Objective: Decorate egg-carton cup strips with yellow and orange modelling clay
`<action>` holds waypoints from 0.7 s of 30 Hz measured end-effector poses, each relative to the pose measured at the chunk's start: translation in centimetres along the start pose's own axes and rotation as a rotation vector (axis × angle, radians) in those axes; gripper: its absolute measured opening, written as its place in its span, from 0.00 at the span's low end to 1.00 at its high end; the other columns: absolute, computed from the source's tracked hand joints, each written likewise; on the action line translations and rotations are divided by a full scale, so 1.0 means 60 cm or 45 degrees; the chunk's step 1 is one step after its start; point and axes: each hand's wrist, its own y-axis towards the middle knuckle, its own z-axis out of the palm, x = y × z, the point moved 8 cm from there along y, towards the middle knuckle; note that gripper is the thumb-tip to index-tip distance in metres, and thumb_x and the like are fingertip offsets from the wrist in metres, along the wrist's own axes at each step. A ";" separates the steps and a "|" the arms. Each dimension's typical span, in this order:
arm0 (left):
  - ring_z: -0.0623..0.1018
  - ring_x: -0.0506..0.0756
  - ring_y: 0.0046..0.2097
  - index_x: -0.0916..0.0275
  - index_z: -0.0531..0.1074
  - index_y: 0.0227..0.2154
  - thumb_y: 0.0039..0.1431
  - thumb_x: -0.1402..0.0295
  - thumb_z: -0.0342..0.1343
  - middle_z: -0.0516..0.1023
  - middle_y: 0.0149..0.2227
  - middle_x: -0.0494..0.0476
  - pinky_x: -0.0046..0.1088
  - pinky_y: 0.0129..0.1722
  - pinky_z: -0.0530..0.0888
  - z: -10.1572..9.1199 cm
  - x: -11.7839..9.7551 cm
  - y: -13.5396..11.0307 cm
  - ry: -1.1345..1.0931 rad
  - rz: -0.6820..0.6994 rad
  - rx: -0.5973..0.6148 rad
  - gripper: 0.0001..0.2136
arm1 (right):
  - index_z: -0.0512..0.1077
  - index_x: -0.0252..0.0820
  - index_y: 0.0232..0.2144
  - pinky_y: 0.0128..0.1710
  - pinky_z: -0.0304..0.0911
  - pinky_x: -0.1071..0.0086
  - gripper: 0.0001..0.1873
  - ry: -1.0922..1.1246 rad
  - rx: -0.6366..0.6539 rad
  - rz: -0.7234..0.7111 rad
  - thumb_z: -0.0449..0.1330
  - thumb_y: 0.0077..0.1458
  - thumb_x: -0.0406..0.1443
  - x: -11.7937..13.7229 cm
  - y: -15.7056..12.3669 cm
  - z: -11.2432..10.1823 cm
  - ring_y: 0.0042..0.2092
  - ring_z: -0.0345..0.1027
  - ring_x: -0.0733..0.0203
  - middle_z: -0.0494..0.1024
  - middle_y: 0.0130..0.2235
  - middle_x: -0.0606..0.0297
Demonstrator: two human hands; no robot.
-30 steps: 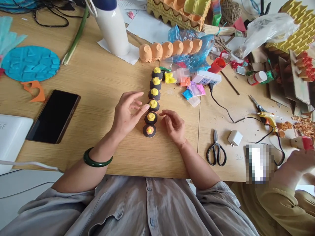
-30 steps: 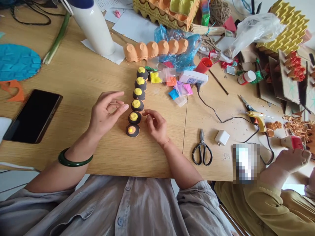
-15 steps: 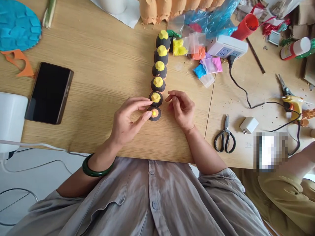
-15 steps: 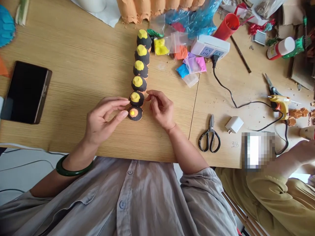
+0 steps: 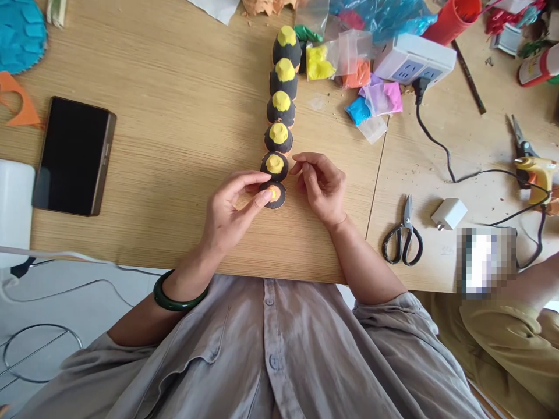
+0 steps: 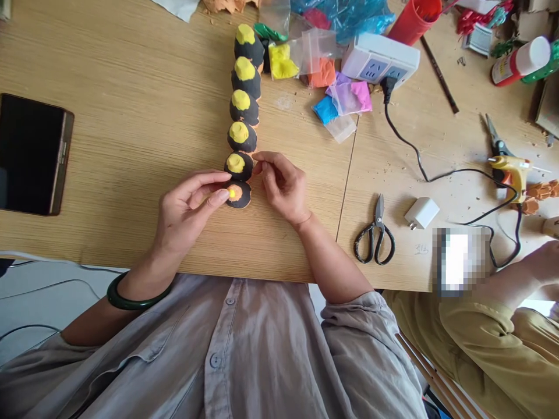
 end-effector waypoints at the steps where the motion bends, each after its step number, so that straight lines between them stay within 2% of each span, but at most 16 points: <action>1: 0.86 0.61 0.60 0.57 0.88 0.52 0.70 0.56 0.74 0.87 0.58 0.61 0.41 0.64 0.84 0.001 0.002 0.000 -0.002 -0.021 -0.003 0.14 | 0.79 0.46 0.53 0.34 0.76 0.67 0.24 -0.008 0.010 -0.001 0.54 0.82 0.56 -0.002 -0.001 0.001 0.30 0.73 0.66 0.84 0.40 0.65; 5: 0.87 0.62 0.59 0.56 0.88 0.53 0.66 0.55 0.77 0.87 0.57 0.60 0.43 0.64 0.84 0.000 0.009 0.004 0.064 -0.069 -0.015 0.18 | 0.78 0.46 0.55 0.33 0.76 0.67 0.26 -0.052 0.046 0.025 0.52 0.82 0.57 -0.013 -0.002 0.003 0.30 0.73 0.65 0.83 0.41 0.64; 11: 0.88 0.63 0.57 0.58 0.86 0.55 0.64 0.51 0.78 0.89 0.55 0.62 0.45 0.63 0.85 -0.001 0.016 0.005 0.000 -0.160 0.027 0.23 | 0.79 0.46 0.57 0.40 0.82 0.63 0.26 -0.054 0.059 0.044 0.51 0.83 0.56 -0.019 -0.006 0.006 0.34 0.78 0.62 0.84 0.43 0.62; 14: 0.88 0.61 0.54 0.58 0.85 0.55 0.61 0.51 0.80 0.88 0.52 0.61 0.40 0.58 0.87 -0.011 0.018 0.002 -0.053 -0.181 0.003 0.25 | 0.79 0.46 0.56 0.42 0.83 0.62 0.26 -0.067 0.049 0.052 0.51 0.83 0.56 -0.019 -0.005 0.007 0.35 0.79 0.61 0.84 0.42 0.62; 17: 0.87 0.57 0.49 0.55 0.85 0.52 0.57 0.53 0.83 0.86 0.51 0.58 0.35 0.53 0.88 -0.027 0.016 -0.001 -0.018 -0.131 -0.074 0.24 | 0.79 0.46 0.56 0.43 0.83 0.61 0.26 -0.044 0.043 0.032 0.51 0.83 0.56 -0.018 -0.003 0.007 0.36 0.80 0.61 0.83 0.41 0.62; 21: 0.85 0.55 0.44 0.53 0.87 0.47 0.62 0.51 0.80 0.86 0.47 0.56 0.32 0.43 0.87 -0.031 0.004 -0.002 -0.080 -0.057 -0.127 0.18 | 0.79 0.46 0.55 0.43 0.83 0.62 0.26 0.010 0.025 0.001 0.53 0.82 0.57 -0.005 -0.003 0.006 0.38 0.81 0.61 0.84 0.41 0.62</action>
